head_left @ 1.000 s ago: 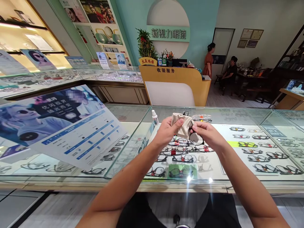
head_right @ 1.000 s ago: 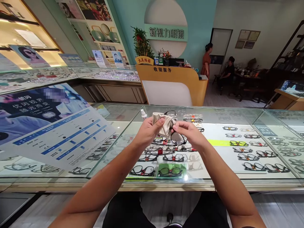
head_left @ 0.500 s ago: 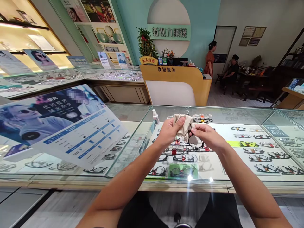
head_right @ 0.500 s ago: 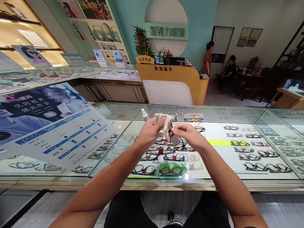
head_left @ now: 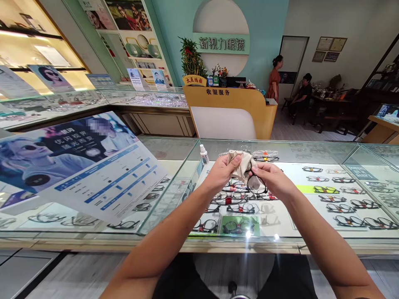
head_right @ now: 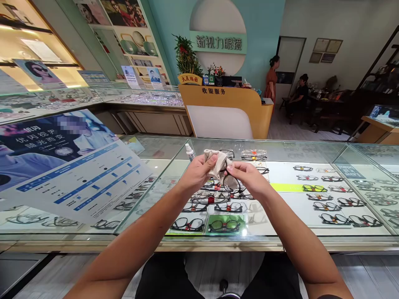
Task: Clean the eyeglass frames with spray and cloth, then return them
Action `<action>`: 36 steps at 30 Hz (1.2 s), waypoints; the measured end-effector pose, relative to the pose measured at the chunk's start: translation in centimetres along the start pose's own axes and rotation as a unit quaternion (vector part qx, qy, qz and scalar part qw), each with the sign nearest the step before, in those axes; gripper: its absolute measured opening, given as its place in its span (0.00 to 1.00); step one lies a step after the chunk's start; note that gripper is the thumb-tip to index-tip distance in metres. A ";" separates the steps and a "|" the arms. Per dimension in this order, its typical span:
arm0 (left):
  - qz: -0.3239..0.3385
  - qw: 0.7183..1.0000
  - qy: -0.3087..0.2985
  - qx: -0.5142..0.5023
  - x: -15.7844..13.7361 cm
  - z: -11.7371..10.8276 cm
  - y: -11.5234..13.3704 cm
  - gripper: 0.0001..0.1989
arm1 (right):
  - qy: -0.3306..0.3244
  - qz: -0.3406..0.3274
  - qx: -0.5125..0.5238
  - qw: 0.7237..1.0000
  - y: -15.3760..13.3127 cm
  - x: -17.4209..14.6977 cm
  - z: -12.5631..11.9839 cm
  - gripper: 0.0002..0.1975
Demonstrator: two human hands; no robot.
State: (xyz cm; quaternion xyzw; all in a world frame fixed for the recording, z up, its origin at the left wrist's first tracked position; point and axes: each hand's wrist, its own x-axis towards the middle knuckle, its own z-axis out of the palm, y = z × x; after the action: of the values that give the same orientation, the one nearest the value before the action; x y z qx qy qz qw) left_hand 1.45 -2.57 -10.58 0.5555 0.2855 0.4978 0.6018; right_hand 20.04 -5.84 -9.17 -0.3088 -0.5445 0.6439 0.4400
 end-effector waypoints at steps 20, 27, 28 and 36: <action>0.052 0.970 0.218 -0.094 1.8 -1.8 1.5 0.23 | 0.114 -0.096 0.023 0.989 -0.6 0.8 -1.3 0.21; 0.214 0.942 0.193 0.173 0.8 -2.1 1.0 0.15 | 0.100 -0.103 0.031 0.989 -1.5 0.8 -2.3 0.21; 0.248 0.926 0.183 0.220 0.5 -1.9 0.8 0.12 | 0.101 -0.106 0.014 0.989 -1.6 0.7 -2.4 0.21; 0.361 0.860 0.127 0.338 -0.3 -1.2 -0.2 0.10 | 0.049 -0.090 -0.137 0.985 -2.5 0.1 -2.9 0.17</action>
State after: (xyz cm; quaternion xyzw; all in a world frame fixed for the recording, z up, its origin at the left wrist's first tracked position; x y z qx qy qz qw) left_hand 0.35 -2.42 -11.08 0.7207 0.2897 0.6196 0.1131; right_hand 23.10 -4.51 -7.39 -0.3466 -0.6313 0.5050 0.4758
